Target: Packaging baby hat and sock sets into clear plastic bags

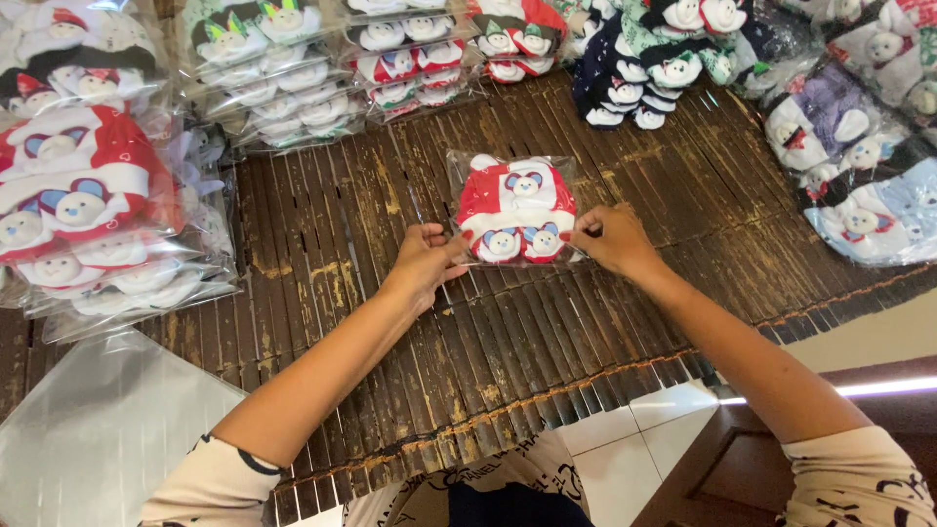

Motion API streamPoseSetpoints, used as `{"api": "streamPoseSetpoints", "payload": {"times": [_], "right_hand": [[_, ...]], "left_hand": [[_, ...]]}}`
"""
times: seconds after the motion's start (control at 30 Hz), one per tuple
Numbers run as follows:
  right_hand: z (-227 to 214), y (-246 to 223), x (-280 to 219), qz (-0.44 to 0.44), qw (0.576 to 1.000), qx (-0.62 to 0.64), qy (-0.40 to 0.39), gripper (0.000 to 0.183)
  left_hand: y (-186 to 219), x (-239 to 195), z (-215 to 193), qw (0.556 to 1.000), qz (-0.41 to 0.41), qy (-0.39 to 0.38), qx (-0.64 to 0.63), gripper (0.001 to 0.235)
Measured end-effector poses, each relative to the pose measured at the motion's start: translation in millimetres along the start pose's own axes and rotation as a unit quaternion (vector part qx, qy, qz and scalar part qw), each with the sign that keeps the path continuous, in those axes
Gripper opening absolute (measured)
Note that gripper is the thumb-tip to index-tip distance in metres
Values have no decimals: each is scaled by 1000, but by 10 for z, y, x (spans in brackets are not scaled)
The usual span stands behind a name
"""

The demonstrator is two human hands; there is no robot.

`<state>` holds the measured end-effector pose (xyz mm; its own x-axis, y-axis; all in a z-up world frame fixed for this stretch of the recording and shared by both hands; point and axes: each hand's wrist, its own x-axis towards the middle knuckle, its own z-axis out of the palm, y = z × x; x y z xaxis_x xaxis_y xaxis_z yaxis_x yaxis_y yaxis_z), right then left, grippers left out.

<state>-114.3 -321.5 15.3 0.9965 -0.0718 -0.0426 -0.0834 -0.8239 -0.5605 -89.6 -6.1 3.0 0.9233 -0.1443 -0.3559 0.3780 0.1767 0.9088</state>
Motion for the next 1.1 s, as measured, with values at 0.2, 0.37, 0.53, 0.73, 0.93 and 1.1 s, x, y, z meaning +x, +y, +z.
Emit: {"api": "streamPoseSetpoints", "payload": {"times": [0.2,0.37,0.53,0.73,0.93,1.1], "right_hand": [[55,67,77,-8,1000,18,-7,34],[110,159,63,8,998,63,5,34],[15,-10,-24,45,978,200,35,32],[-713,-815,34,205,813,542,-64,60],[-891,-625,789,105,772,617,-114,109],[-1199,-251,1856,-49,774,632,-8,36]], "left_hand": [[-49,486,70,995,-79,6,-62,73],[-108,563,321,996,-33,-8,-82,46],[64,532,398,985,-36,-72,-153,22],[889,143,715,974,60,-112,-186,44],[1277,734,952,936,254,-198,-145,39],[1844,1380,858,924,334,-186,-32,42]]}}
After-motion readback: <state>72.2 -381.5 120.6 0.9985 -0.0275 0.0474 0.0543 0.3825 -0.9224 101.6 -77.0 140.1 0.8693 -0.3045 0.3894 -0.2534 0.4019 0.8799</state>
